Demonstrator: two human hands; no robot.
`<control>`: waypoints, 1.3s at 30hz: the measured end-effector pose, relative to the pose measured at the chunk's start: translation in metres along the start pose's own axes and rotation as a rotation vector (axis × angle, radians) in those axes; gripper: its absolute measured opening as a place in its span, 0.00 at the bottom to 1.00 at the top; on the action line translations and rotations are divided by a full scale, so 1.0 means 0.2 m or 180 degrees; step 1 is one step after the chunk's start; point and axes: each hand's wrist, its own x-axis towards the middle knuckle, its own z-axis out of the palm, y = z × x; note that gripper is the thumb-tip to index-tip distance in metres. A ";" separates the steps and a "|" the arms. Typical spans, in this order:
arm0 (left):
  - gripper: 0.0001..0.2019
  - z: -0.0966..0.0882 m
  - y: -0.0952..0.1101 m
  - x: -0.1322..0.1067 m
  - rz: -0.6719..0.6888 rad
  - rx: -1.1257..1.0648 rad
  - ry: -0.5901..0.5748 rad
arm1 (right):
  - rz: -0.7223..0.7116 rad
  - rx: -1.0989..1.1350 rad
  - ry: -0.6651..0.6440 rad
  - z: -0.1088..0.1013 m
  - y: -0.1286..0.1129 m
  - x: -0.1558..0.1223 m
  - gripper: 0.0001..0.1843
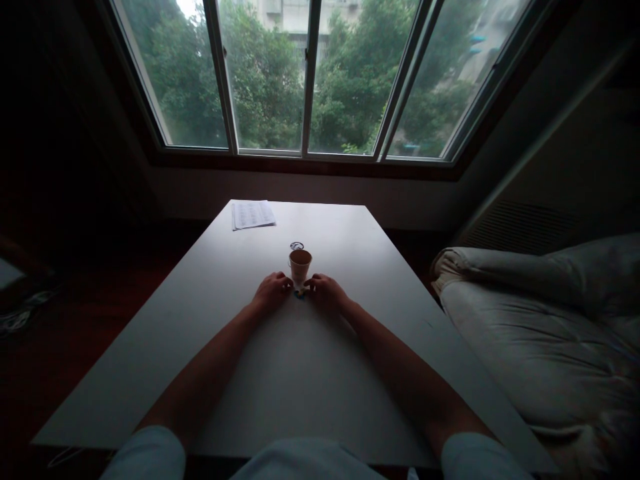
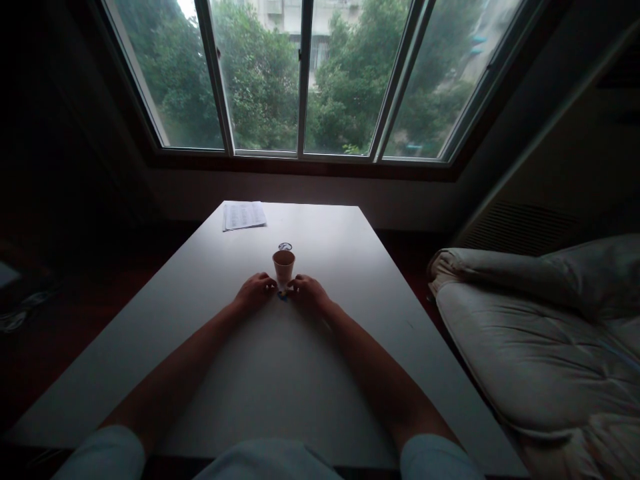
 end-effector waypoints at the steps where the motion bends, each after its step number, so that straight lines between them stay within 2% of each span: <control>1: 0.09 0.00 0.00 0.00 -0.0015 0.0011 -0.0009 | 0.0002 0.0008 -0.0048 0.00 0.00 0.00 0.12; 6: 0.09 0.01 0.01 0.01 -0.0057 0.0021 -0.0019 | -0.0105 -0.0032 -0.0110 0.01 -0.02 0.00 0.13; 11: 0.09 0.01 0.02 0.01 -0.0005 -0.0025 -0.0028 | 0.0002 -0.0124 -0.0068 0.04 -0.05 0.01 0.10; 21: 0.09 0.00 0.05 0.01 -0.0037 -0.0003 -0.0054 | 0.0120 -0.0291 0.0051 0.02 -0.11 0.01 0.09; 30: 0.11 0.01 0.06 0.01 0.0090 -0.0098 -0.0159 | 0.0179 -0.0275 0.0119 0.04 -0.11 0.01 0.12; 39: 0.11 -0.01 0.08 0.00 0.0055 -0.0175 -0.0190 | 0.0136 -0.0232 0.0117 0.03 -0.12 0.01 0.07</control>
